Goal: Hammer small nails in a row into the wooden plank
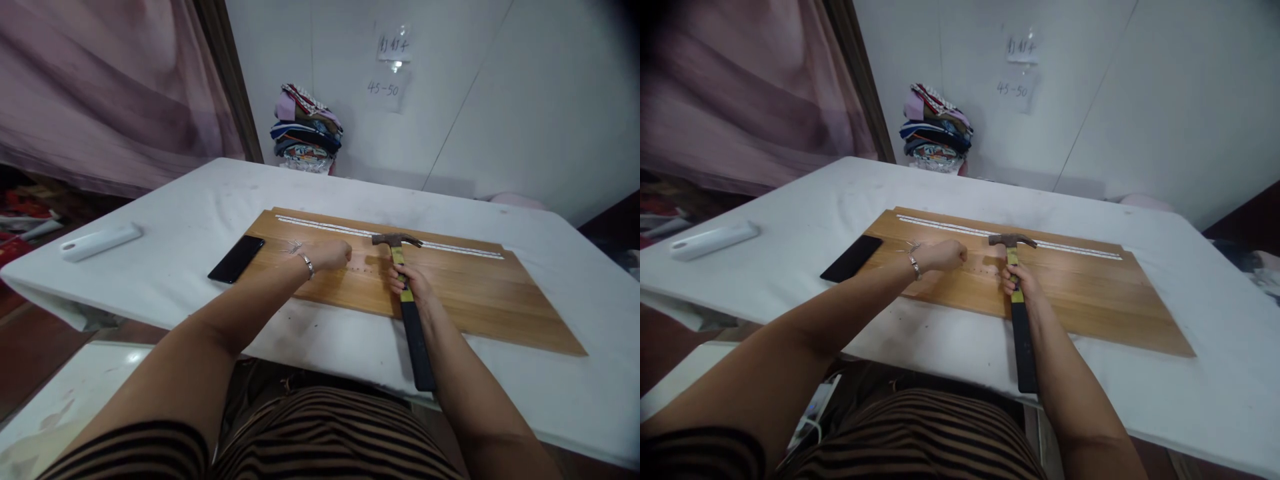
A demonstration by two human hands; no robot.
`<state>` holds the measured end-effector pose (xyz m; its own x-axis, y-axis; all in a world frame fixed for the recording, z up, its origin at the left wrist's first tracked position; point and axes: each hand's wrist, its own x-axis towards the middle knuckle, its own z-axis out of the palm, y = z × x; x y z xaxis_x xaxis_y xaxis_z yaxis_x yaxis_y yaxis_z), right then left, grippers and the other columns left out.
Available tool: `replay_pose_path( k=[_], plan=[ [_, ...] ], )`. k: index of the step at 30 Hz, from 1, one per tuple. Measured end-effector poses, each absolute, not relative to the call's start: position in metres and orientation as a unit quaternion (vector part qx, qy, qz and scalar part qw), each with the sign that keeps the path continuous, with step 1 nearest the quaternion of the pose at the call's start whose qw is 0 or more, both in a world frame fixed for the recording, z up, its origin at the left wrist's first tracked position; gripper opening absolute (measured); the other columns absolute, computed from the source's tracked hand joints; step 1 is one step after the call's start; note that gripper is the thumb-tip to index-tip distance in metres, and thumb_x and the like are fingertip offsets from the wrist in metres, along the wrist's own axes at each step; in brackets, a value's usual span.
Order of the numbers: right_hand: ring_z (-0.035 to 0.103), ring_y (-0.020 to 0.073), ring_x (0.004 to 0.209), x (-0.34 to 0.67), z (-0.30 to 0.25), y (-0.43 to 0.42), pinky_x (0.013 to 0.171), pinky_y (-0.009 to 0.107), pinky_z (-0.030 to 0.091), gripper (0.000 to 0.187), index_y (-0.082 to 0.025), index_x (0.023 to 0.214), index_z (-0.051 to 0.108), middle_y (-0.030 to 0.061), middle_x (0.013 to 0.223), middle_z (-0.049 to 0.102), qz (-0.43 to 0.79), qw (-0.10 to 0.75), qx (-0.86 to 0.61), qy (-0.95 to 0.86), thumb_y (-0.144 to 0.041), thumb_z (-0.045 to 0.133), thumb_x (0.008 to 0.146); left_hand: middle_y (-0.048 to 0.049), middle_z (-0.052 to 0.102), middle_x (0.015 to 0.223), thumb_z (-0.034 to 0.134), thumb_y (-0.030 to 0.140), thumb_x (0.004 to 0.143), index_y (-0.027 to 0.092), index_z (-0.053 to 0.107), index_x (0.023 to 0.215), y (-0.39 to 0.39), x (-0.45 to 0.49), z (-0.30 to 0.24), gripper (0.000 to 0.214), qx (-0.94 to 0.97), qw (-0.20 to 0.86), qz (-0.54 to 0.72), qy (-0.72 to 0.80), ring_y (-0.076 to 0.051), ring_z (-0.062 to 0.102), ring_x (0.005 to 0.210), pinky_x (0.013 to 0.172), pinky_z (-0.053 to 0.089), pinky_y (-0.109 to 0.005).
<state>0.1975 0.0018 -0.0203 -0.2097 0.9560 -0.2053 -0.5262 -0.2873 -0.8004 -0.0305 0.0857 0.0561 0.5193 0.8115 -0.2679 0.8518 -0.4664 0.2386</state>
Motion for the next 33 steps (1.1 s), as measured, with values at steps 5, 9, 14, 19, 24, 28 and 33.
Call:
replay_pose_path(
  k=[5,9,14,19,24,28,33],
  plan=[
    [0.033,0.0055,0.038,0.196,-0.019,0.001,0.033,0.019,0.026,0.034,-0.022,0.099,0.053,-0.0075,0.059,0.044,0.715,0.514,-0.358,-0.309,-0.025,0.069,0.069,-0.0025,0.07,0.103,0.058,0.026,0.071,0.029,0.07,0.095,0.086,-0.034,0.046,0.027,0.848,0.167,-0.019,0.503,-0.021,0.064,0.086,0.077,0.046,-0.03],
    [0.033,0.0055,0.038,0.195,-0.02,0.002,0.033,0.019,0.025,0.037,-0.022,0.1,0.052,-0.0077,0.059,0.044,0.716,0.512,-0.359,-0.31,-0.025,0.07,0.068,0.0023,0.07,0.1,0.058,0.031,0.073,0.034,0.071,0.095,0.085,-0.04,0.035,0.025,0.842,0.153,0.02,0.517,-0.02,0.064,0.089,0.084,0.045,-0.031],
    [0.032,0.0052,0.037,0.195,-0.021,0.003,0.034,0.019,0.025,0.036,-0.022,0.099,0.052,-0.0083,0.058,0.044,0.712,0.517,-0.36,-0.311,-0.027,0.07,0.068,-0.0011,0.066,0.113,0.052,0.028,0.081,0.023,0.07,0.102,0.082,-0.046,0.021,0.028,0.874,0.164,0.108,0.445,-0.017,0.061,0.099,0.09,0.044,-0.024],
    [0.032,0.0053,0.038,0.195,-0.02,0.002,0.034,0.019,0.025,0.035,-0.021,0.098,0.052,-0.0081,0.058,0.044,0.709,0.517,-0.362,-0.315,-0.025,0.069,0.068,-0.0073,0.06,0.12,0.053,0.026,0.083,0.017,0.066,0.109,0.075,-0.052,-0.002,0.031,0.867,0.157,0.214,0.421,-0.019,0.057,0.109,0.101,0.041,-0.031],
    [0.032,0.0052,0.037,0.195,-0.02,0.001,0.034,0.018,0.024,0.036,-0.022,0.1,0.052,-0.0083,0.057,0.044,0.711,0.517,-0.362,-0.31,-0.024,0.069,0.068,-0.0079,0.061,0.117,0.056,0.026,0.082,0.017,0.07,0.097,0.072,-0.05,-0.023,0.022,0.852,0.152,0.24,0.44,-0.019,0.056,0.11,0.101,0.041,-0.033],
    [0.032,0.0049,0.037,0.196,-0.021,0.002,0.034,0.018,0.025,0.036,-0.022,0.1,0.052,-0.0084,0.057,0.044,0.712,0.516,-0.363,-0.307,-0.024,0.069,0.068,-0.0061,0.063,0.113,0.057,0.025,0.081,0.018,0.072,0.09,0.074,-0.047,-0.028,0.018,0.841,0.159,0.246,0.455,-0.019,0.057,0.107,0.099,0.042,-0.033],
    [0.033,0.0045,0.037,0.195,-0.02,0.001,0.034,0.017,0.026,0.036,-0.022,0.1,0.053,-0.0083,0.057,0.046,0.71,0.518,-0.361,-0.31,-0.024,0.069,0.068,-0.0048,0.065,0.108,0.056,0.024,0.081,0.019,0.071,0.084,0.074,-0.045,-0.026,0.016,0.834,0.179,0.251,0.458,-0.018,0.057,0.105,0.098,0.042,-0.033]
  ],
)
